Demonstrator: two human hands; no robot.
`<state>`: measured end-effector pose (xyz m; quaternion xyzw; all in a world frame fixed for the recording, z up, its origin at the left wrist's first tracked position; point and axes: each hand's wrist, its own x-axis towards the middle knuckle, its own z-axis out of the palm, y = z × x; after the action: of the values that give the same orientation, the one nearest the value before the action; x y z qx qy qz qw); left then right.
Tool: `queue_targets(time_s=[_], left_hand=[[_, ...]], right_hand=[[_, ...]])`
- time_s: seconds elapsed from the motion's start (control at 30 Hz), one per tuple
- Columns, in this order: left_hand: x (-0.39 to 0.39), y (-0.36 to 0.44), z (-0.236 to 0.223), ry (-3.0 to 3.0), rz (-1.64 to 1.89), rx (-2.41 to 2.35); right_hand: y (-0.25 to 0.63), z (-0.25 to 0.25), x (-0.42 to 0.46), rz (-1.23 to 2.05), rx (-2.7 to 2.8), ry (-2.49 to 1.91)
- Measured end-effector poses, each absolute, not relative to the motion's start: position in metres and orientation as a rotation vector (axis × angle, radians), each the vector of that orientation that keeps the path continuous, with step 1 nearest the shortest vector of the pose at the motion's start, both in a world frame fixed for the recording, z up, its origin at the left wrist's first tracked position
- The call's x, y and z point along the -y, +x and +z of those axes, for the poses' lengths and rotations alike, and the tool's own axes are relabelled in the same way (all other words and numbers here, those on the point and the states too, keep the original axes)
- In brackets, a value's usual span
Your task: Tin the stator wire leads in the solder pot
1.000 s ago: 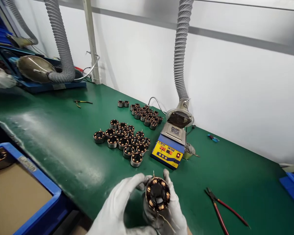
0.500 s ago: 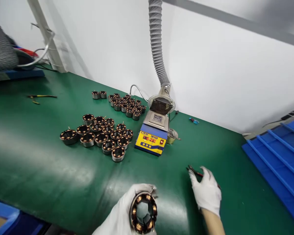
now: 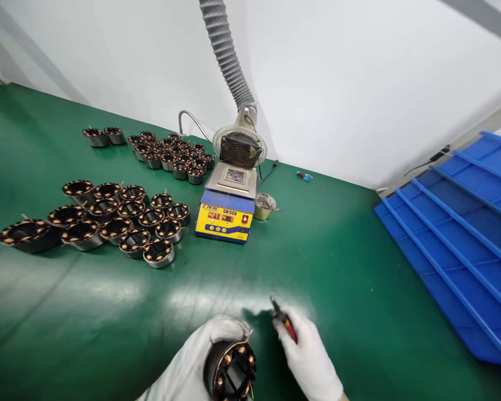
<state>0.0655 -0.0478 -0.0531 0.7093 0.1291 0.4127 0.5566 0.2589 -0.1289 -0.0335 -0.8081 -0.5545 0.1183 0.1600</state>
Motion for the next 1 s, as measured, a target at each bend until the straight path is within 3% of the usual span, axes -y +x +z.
queue_targets(time_s=[0.17, 0.5, 0.63, 0.8, 1.0], left_hand=[[0.044, 0.058, -0.04, 1.903, 1.044, -0.323], [0.038, 0.045, -0.016, 2.076, 1.069, -0.331], [0.037, 0.046, -0.02, 2.099, 1.064, -0.332], [0.042, 0.042, -0.018, 2.139, 1.048, -0.329], [0.042, 0.037, -0.009, 2.108, 1.056, -0.462]], right_hand=[[0.238, 0.003, 0.145, 0.613, 1.946, -2.007], [0.231, 0.01, 0.141, 0.331, 2.088, -1.944], [0.231, 0.006, 0.144, 0.295, 2.105, -2.069], [0.236, 0.002, 0.148, 0.022, 2.098, -2.23], [0.238, -0.002, 0.15, 0.11, 2.132, -2.123]])
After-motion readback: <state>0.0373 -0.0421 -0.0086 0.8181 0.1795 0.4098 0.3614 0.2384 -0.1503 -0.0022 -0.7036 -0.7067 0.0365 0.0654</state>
